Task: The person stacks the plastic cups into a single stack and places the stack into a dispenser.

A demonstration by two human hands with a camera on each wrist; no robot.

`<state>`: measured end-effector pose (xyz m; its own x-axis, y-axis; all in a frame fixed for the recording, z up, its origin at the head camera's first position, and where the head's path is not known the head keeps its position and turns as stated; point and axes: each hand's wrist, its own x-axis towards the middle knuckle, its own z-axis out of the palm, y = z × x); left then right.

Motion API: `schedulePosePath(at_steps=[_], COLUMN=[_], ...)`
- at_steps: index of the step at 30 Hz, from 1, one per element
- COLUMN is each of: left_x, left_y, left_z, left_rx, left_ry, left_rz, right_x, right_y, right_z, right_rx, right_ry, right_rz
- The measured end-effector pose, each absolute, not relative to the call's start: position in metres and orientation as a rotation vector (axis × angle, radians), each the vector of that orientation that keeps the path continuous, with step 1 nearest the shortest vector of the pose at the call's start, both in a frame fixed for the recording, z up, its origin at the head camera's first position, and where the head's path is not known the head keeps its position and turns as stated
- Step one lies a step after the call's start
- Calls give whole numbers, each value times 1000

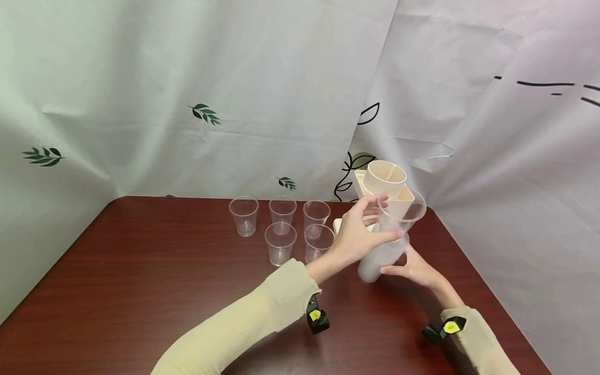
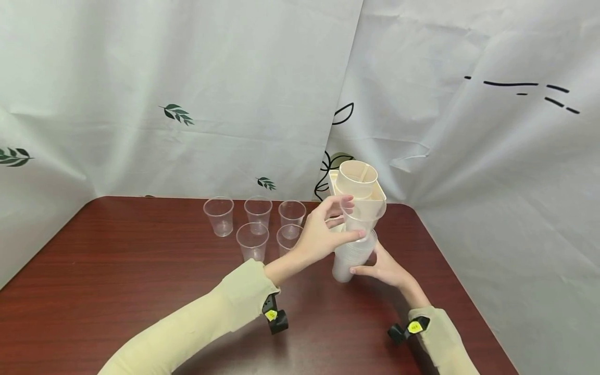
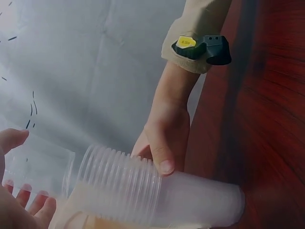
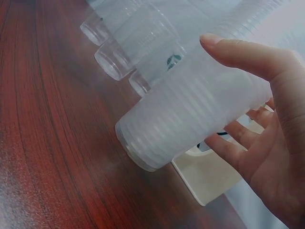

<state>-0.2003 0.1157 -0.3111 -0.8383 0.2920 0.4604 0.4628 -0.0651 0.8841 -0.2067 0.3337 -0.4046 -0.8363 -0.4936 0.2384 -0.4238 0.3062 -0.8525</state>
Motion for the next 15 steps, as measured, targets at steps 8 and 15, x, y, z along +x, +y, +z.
schedulePosePath(at_steps=[8, 15], left_x=[-200, -203], left_y=[123, 125], left_z=[-313, -318], left_rx=[-848, -839], left_ry=[-2071, -2109], left_rz=[-2023, -2010], right_x=[-205, -205], right_y=[333, 333], right_z=[-404, -404], right_rx=[-873, -873], right_ry=[2508, 2464], right_rz=[-1580, -1606])
